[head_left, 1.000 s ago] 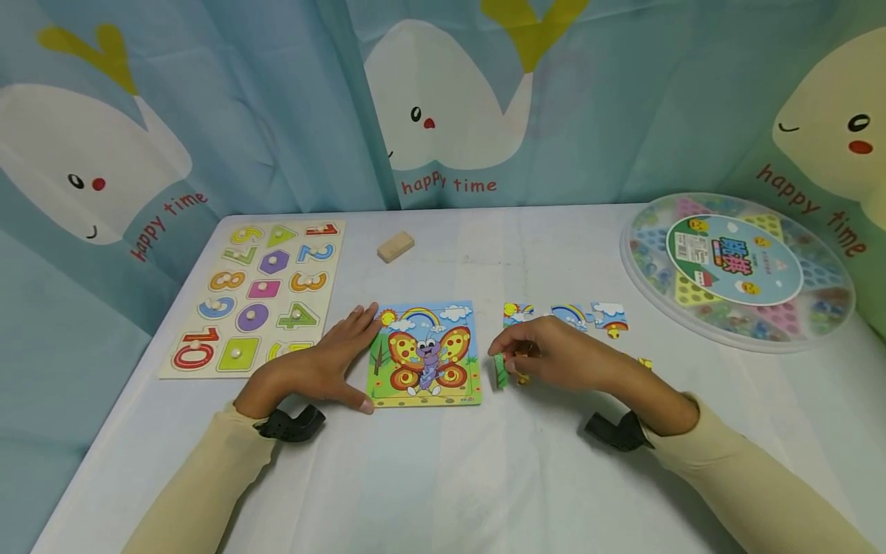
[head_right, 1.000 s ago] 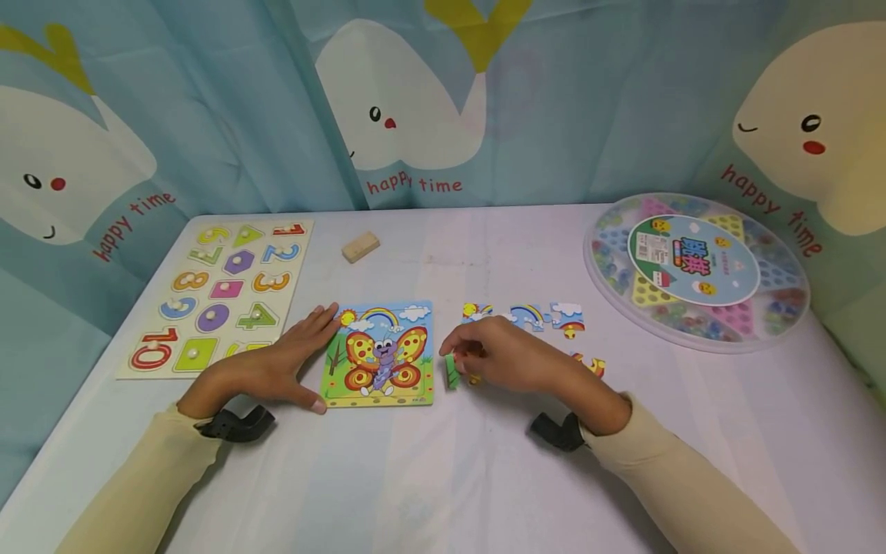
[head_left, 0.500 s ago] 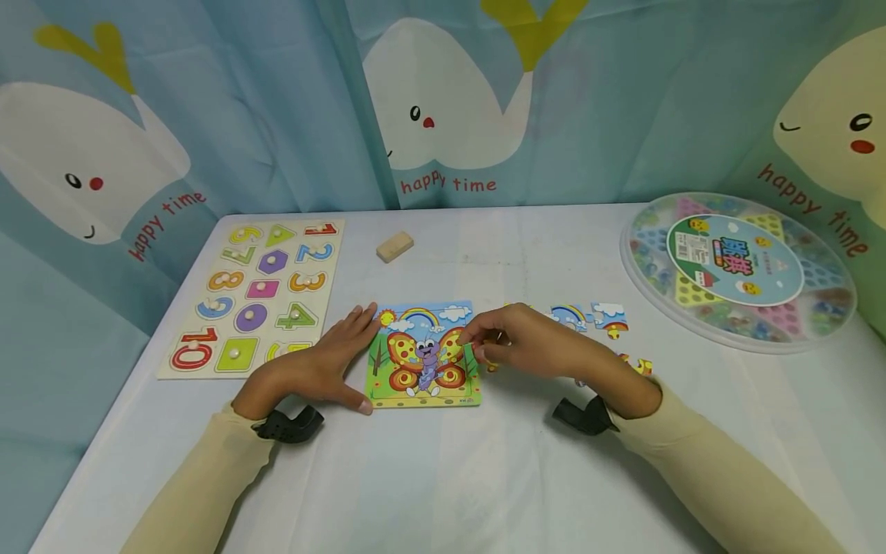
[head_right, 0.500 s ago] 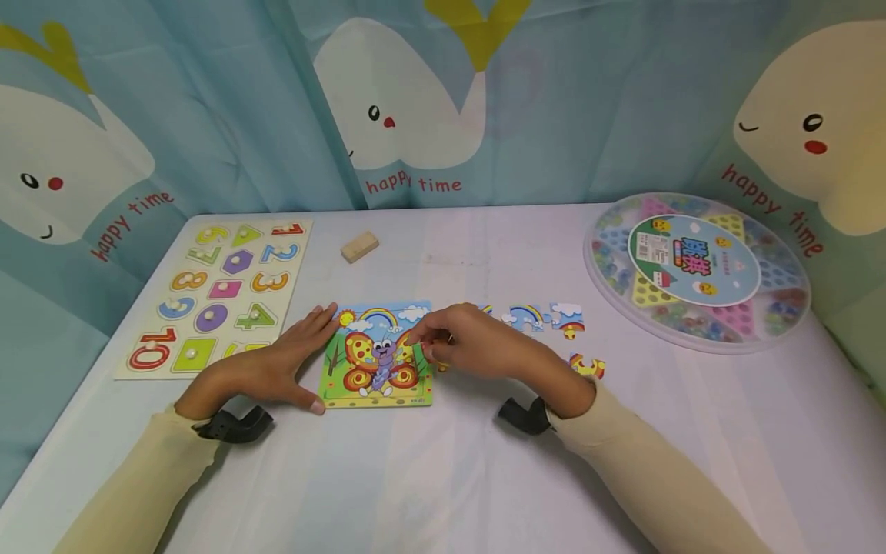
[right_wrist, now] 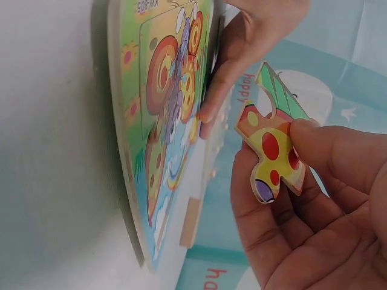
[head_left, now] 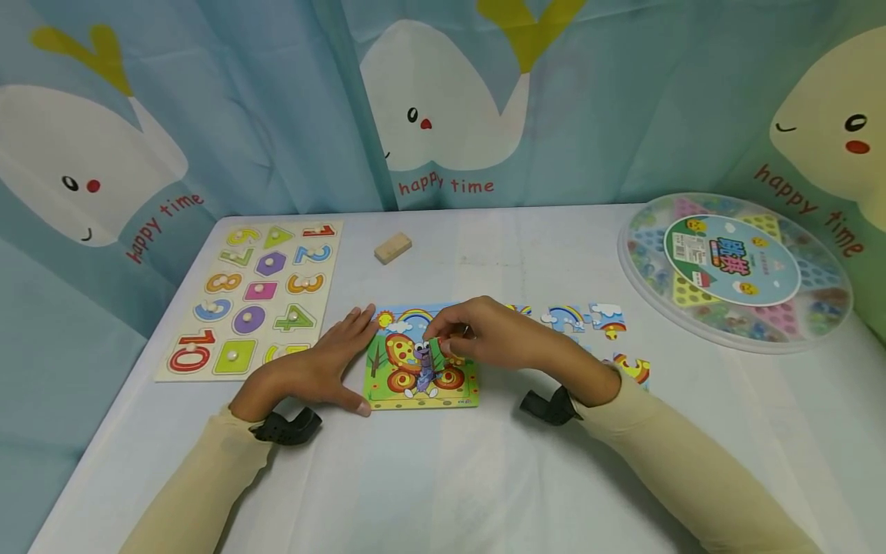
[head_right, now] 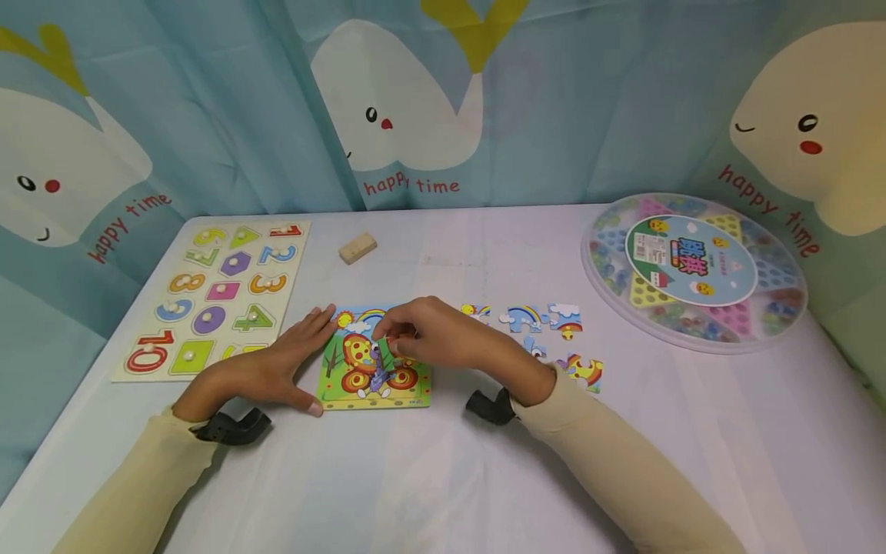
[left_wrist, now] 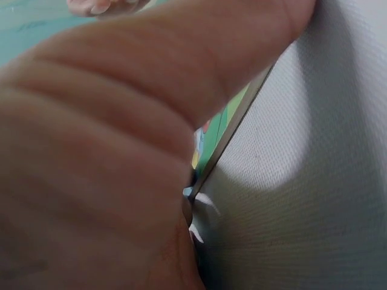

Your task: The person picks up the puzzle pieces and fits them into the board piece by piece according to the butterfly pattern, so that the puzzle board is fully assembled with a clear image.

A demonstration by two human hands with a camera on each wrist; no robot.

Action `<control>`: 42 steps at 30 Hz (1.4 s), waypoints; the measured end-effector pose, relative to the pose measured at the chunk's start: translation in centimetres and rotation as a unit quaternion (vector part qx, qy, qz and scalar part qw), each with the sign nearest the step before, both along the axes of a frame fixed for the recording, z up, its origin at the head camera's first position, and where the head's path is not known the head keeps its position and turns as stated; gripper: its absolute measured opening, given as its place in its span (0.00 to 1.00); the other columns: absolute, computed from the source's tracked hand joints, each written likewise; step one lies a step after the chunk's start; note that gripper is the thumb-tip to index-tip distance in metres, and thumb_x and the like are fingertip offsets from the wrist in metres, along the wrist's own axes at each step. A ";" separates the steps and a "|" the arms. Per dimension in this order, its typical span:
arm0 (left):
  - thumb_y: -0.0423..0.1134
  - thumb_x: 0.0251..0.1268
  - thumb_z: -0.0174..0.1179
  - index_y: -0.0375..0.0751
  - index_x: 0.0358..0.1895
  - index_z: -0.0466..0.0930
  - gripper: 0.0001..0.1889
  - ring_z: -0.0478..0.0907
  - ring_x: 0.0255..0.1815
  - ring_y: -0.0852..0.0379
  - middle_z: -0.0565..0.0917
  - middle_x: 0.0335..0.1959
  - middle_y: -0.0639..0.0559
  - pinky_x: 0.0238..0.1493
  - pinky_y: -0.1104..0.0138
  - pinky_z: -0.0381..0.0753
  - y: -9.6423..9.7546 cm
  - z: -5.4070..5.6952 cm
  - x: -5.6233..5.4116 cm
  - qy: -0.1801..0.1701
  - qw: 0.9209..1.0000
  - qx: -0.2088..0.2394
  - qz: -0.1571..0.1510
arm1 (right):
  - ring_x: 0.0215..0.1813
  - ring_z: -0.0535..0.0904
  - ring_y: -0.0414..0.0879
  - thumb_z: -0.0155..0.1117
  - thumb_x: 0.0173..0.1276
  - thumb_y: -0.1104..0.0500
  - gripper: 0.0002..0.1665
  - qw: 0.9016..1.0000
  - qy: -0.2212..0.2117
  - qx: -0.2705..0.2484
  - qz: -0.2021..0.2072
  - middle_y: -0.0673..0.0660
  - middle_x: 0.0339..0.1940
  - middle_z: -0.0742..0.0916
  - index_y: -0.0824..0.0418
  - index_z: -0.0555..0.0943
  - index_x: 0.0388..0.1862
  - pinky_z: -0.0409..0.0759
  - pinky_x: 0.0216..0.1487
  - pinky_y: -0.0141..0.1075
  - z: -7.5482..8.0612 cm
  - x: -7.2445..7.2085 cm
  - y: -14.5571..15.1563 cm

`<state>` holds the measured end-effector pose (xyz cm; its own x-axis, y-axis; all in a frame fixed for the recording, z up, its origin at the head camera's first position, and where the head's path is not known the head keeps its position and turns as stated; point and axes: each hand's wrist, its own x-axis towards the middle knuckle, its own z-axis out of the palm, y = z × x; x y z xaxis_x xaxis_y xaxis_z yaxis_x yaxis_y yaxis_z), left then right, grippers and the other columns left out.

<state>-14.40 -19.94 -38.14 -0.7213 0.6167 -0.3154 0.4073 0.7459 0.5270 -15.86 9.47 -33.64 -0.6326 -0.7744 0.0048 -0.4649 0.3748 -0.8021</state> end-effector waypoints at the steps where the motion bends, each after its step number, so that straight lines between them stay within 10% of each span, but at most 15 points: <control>1: 0.60 0.43 0.75 0.39 0.78 0.37 0.67 0.23 0.77 0.49 0.30 0.79 0.47 0.74 0.47 0.33 0.0 0.0 0.0 0.000 1.000 0.000 0.000 | 0.37 0.77 0.43 0.60 0.70 0.68 0.10 1.000 -0.002 0.000 0.001 0.50 0.36 0.85 0.65 0.83 0.48 0.80 0.40 0.36 0.0 -0.1 -0.2; 42: 0.60 0.44 0.75 0.43 0.79 0.36 0.66 0.23 0.77 0.49 0.30 0.79 0.49 0.73 0.47 0.33 -0.2 0.0 0.0 -0.009 1.000 0.016 -0.001 | 0.31 0.74 0.42 0.61 0.69 0.69 0.08 1.000 0.029 0.001 0.010 0.52 0.33 0.84 0.66 0.82 0.46 0.75 0.35 0.29 -1.3 -0.9 -6.4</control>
